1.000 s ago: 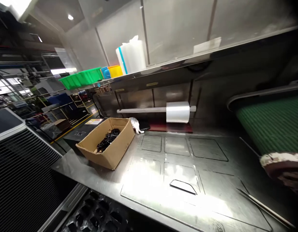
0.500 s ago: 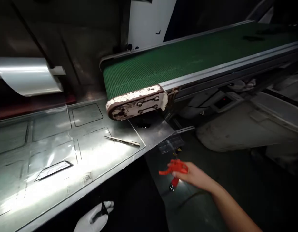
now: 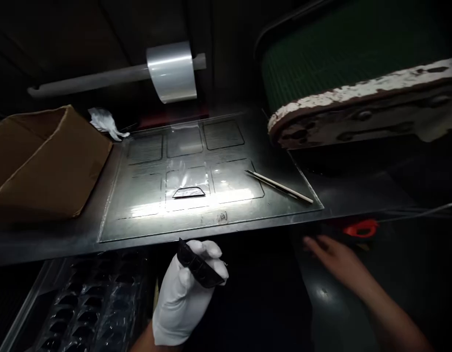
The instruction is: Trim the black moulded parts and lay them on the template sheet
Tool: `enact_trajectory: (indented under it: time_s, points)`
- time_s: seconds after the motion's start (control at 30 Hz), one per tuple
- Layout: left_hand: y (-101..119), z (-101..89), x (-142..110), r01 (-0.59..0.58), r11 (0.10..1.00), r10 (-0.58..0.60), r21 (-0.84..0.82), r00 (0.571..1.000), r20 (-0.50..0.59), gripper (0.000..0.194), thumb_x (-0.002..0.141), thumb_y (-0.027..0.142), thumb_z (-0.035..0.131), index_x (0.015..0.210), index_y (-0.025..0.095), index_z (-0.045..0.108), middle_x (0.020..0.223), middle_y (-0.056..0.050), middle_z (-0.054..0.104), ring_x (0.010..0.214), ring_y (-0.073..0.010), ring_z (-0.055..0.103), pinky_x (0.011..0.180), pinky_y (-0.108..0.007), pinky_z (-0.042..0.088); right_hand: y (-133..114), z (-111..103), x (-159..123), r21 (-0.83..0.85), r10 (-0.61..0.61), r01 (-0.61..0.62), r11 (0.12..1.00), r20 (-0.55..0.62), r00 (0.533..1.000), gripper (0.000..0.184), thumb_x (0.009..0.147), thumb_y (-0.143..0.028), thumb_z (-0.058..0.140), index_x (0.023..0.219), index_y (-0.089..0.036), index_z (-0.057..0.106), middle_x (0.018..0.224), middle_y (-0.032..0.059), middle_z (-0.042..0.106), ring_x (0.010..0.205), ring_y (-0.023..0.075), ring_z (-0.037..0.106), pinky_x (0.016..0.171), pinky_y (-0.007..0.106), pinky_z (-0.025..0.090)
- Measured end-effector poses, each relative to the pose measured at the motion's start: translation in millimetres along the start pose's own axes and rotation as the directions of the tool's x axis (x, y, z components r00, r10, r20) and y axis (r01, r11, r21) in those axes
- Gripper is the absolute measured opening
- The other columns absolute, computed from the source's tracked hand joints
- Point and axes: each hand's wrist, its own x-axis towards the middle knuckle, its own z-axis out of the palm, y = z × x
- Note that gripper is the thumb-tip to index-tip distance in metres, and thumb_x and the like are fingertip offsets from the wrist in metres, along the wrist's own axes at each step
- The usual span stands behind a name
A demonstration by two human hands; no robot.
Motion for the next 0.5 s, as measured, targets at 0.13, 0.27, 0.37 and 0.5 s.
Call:
enact_trajectory:
  time_s: [0.13,0.27,0.37,0.5]
  points:
    - [3.6,-1.5,0.0,-0.056,0.998,0.054,-0.024,0.996,-0.071,0.026,0.092,0.043,0.081,0.116,0.032,0.080,0.119,-0.003,0.077,0.091,-0.0167,0.075,0.082,-0.027,0.057,-109.7,9.5,-30.1,0.163,-0.279,0.247,0.955,0.213,0.937,0.025,0.103,-0.045,0.063,0.117,-0.029,0.075,0.110,0.0050,0.078,0.093,0.0203,0.076,0.072,0.026,0.059]
    - [3.6,-8.9,-2.7,-0.149,0.985,0.159,0.085,0.980,-0.122,0.027,0.094,0.041,0.079,0.120,0.033,0.079,0.124,-0.004,0.077,0.096,-0.0190,0.076,0.087,-0.029,0.060,-219.8,13.6,-42.7,0.367,-0.672,0.593,0.716,0.135,0.728,0.022,0.102,-0.021,0.066,0.124,-0.024,0.067,0.099,0.0026,0.071,0.081,0.0131,0.067,0.070,0.023,0.053]
    - [7.0,-15.3,-4.8,-0.195,0.948,0.239,0.252,0.959,-0.155,0.030,0.092,0.044,0.080,0.118,0.028,0.079,0.123,-0.007,0.078,0.105,-0.0235,0.075,0.098,-0.034,0.060,-259.1,26.7,-38.9,0.334,-0.753,0.683,0.649,0.153,0.641,0.014,0.102,-0.016,0.063,0.114,-0.018,0.069,0.092,0.0034,0.068,0.078,0.0145,0.064,0.067,0.026,0.049]
    - [11.1,-27.0,-6.9,-0.179,0.899,0.283,0.399,0.934,-0.219,0.036,0.086,0.048,0.086,0.115,0.026,0.081,0.121,-0.008,0.079,0.116,-0.0288,0.073,0.104,-0.036,0.058,-269.6,44.7,-33.4,0.249,-0.752,0.710,0.659,0.248,0.611,0.009,0.100,-0.015,0.060,0.098,-0.018,0.067,0.084,0.0013,0.064,0.070,0.0134,0.059,0.062,0.028,0.044]
